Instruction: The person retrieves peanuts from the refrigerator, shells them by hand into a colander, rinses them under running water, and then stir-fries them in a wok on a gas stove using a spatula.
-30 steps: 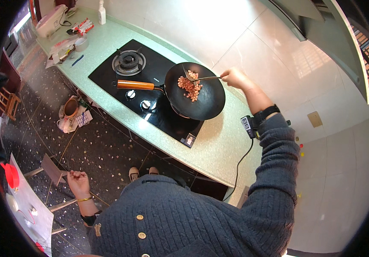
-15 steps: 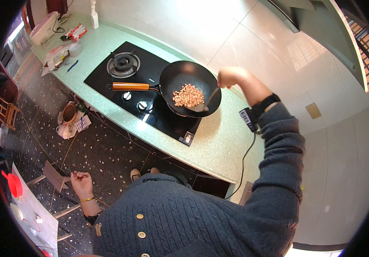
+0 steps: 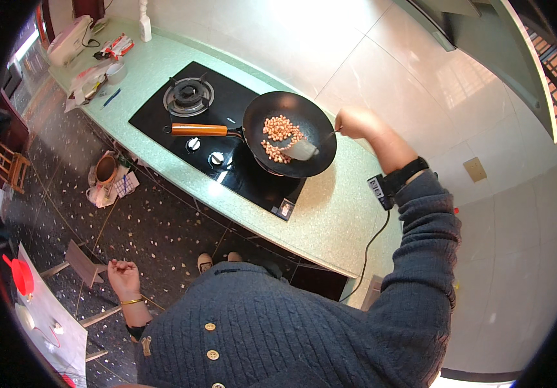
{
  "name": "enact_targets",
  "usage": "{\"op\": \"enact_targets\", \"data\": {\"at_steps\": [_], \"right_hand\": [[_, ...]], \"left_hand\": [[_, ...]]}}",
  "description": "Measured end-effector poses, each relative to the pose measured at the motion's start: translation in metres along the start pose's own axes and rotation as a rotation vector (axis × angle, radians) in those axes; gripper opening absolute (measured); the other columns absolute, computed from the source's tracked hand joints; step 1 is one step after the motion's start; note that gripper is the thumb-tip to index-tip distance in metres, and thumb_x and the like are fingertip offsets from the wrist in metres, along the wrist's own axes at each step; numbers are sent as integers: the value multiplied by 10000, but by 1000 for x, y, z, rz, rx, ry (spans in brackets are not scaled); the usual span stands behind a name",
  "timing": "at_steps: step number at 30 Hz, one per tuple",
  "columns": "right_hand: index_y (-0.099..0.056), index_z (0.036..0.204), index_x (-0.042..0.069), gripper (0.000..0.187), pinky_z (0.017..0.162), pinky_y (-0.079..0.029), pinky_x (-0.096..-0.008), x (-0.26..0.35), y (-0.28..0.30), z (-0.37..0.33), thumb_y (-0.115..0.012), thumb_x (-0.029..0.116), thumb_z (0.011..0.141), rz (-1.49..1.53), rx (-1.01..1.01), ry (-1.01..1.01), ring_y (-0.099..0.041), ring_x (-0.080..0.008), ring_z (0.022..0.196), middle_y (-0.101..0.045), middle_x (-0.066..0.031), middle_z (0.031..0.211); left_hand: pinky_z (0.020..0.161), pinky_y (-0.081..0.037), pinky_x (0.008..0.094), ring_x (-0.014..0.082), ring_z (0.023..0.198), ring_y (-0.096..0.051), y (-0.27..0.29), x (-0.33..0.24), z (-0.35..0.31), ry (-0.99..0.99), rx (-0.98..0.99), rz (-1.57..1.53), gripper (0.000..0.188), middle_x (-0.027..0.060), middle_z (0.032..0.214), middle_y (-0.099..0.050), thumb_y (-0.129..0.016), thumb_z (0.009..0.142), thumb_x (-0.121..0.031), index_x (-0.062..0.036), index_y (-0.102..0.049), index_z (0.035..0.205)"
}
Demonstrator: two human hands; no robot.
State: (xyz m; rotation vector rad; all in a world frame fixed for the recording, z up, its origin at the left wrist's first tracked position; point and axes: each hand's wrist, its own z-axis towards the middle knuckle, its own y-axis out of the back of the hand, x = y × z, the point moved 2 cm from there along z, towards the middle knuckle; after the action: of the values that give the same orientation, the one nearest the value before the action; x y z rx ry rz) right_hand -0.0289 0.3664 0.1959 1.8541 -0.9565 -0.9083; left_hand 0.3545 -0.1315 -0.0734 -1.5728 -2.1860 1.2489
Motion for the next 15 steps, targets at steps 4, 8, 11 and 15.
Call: {"op": "enact_targets", "data": {"at_steps": [4,8,11,15], "right_hand": [[-699,843,134,192,628,-492,-366,-18,7,-4,-601,98,682,-173,60,-93,-640,-266,722,-658,-104,768],[-692,871,136,180,676,-498,-373,8,-19,8,-572,132,737,-199,-140,-136,-630,-294,829,-659,-114,858],[-689,903,141,194,679,-501,-357,18,-15,9,-605,128,729,-136,-173,-109,-631,-287,833,-660,-106,879],[-691,904,101,227,640,-497,-334,-1,24,-5,-619,85,689,-30,74,-17,-638,-256,733,-670,-105,812]], "left_hand": [[618,-385,263,90,584,-439,-10,3,2,17,48,8,174,-18,618,-453,-498,895,-220,-100,-523,771],[616,-385,260,90,585,-441,-16,8,2,47,64,0,174,-15,617,-451,-497,896,-217,-97,-523,773],[617,-391,269,96,574,-449,-17,6,3,42,77,-4,178,-10,612,-462,-491,900,-211,-94,-530,772],[612,-386,262,88,583,-440,-9,1,3,14,90,25,163,-16,617,-451,-501,893,-212,-98,-522,778]]}}
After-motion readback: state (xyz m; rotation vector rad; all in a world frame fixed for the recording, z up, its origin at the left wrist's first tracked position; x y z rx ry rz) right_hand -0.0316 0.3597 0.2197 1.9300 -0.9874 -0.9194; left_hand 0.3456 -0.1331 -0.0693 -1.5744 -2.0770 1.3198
